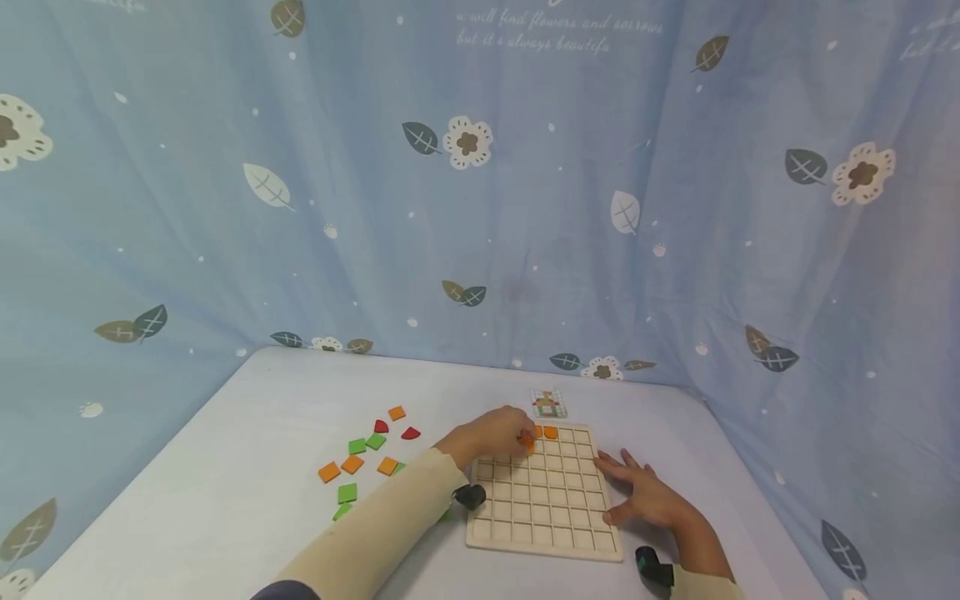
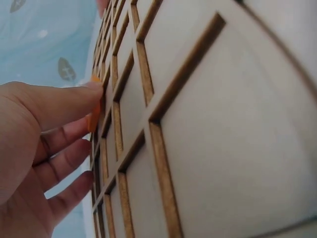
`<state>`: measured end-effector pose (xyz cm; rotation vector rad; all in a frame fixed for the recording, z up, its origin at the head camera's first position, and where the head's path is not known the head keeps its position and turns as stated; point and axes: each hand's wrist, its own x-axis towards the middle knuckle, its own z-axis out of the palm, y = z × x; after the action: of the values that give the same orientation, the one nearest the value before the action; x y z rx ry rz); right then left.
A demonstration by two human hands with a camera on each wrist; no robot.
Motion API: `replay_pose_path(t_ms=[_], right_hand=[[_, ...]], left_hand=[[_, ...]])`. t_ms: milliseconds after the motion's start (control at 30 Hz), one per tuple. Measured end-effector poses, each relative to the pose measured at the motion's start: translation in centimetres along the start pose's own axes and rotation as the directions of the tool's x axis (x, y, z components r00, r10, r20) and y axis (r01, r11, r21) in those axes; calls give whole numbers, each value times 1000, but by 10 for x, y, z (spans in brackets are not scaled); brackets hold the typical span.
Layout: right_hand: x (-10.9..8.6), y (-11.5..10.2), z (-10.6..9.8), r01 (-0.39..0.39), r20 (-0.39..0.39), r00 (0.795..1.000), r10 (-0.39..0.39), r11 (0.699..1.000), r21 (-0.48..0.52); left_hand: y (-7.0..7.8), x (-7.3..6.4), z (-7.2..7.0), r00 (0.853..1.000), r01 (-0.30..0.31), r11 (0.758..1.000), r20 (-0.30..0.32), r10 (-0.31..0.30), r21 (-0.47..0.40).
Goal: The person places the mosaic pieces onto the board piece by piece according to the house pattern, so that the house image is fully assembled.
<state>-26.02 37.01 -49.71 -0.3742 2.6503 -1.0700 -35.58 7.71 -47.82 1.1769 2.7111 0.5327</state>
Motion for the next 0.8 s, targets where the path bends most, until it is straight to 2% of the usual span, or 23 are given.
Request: replay_pose_path(t_ms=[233,367,500,600,800], right_hand=[[-1,-2,0,-24,-5,1000,24,1000,-6],[1,-4,2,-50,-1,999,50,999,-13],[2,-5,3,-69,-6,998,68,997,-17],[1,-6,3,-62,-12,998,62,998,-18],[-1,-6,3,-40,-13,999,40,999,-22]], left_hand=[[-1,5,4,999,-18,1000,-28,18,14],[-1,6,5,998,-4,999,-55,6,37],[1,7,5,997,7,1000,-82,-6,11],[4,7,5,996,2,1000,-88,-4,-20],[7,9,5,996,-13,1000,-87,13,-9]])
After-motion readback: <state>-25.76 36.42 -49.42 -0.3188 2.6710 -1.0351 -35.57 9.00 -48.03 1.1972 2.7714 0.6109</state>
